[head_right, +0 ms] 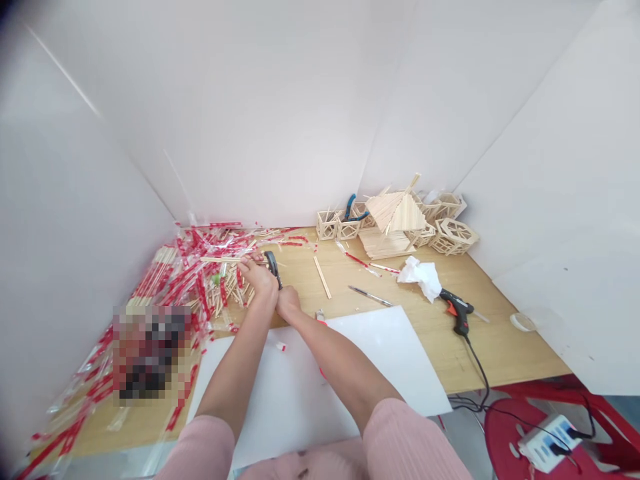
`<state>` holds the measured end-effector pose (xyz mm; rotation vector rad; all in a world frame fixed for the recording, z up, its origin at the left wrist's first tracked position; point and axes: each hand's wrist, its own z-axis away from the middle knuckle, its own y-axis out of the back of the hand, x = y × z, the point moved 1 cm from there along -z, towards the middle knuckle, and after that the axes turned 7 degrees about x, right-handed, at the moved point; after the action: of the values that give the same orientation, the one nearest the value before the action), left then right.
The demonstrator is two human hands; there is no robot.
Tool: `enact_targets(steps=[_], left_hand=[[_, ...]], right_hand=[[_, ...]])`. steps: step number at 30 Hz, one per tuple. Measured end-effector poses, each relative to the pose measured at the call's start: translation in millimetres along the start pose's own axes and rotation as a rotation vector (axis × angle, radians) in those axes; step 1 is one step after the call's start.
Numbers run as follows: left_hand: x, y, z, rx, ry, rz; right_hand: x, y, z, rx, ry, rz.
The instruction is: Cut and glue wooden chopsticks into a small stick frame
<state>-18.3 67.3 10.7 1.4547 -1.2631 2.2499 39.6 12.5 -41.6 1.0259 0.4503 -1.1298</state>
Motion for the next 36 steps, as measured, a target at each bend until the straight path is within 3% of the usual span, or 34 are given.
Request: enact_targets(steps=[3,5,10,13,15,18,20,22,24,28,30,32,36], left_hand=[[4,5.1,-4,0.132,-0.047,0.110],[12,5.5,-5,0.151,-0.048,0.172],[47,0.6,4,0.029,0.078,0.314],[67,-3.0,17,-0.097,0.332,0.534],[78,-5.3,29,-0.160,0.465,0.584],[92,-9.3,45,-0.207,0.600,0.600],[96,-12.5,54,-0.221,0.645,0.617],[97,-15.5,62,-0.217,0.660,0.620],[95,-18.2,68,-0.209,0.668,0.607],[84,-22.6,80,-0.216,0.664,0.548],[78,-23.9,87,-0.201,0.660,0.494],[73,-24.6,95,-0.198,0.665,0.445],[67,-24.7,106,-0.255,0.701,0.395]], right_hand=[[-3,4,9,-0.089,-0.028,-0.080],[-6,9,20,-0.156,-0.036,-0.158],[-11,38,51,-0.286,-0.092,-0.453],[-7,69,63,-0.352,-0.138,-0.629],[-2,90,68,-0.305,-0.075,-0.603],[6,115,70,-0.069,0.185,-0.421],[10,126,71,0.105,0.376,-0.297],[11,133,74,0.201,0.495,-0.264],[7,136,80,0.186,0.534,-0.334],[-10,139,95,-0.054,0.481,-0.650],[-18,141,100,-0.108,0.464,-0.788],[-23,143,100,-0.029,0.485,-0.829],[-26,147,96,0.156,0.601,-0.673]])
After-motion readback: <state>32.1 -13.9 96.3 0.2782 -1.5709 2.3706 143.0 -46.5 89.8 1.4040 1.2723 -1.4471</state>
